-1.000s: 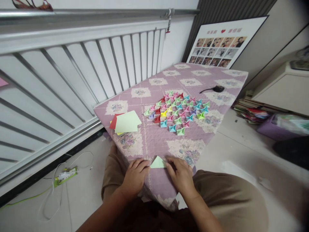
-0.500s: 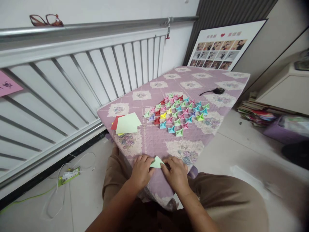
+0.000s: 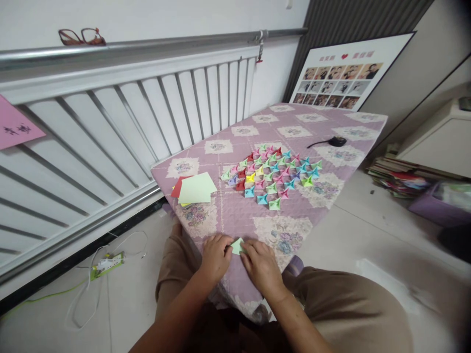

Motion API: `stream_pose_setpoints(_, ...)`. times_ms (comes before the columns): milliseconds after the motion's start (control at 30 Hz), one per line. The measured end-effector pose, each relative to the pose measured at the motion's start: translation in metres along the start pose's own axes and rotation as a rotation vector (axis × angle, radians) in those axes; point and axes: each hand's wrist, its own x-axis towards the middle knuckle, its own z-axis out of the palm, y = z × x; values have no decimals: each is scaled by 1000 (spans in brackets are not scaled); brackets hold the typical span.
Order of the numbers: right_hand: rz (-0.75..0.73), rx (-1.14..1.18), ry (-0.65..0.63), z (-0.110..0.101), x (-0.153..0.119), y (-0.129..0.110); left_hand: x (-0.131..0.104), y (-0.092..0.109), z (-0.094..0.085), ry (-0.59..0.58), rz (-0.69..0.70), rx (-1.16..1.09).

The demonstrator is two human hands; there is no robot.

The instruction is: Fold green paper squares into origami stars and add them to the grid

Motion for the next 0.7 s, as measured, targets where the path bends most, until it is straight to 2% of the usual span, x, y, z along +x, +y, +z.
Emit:
stream_pose_setpoints(167, 8, 25, 13, 1, -1, 1, 5, 3, 2, 18, -44, 57)
stream_pose_setpoints(400, 31, 7, -114, -5, 9, -4, 5, 2, 1, 45, -40, 62)
stream_pose_setpoints(700, 46, -92, -146, -10, 19, -11, 1, -1, -4, 44, -4, -21)
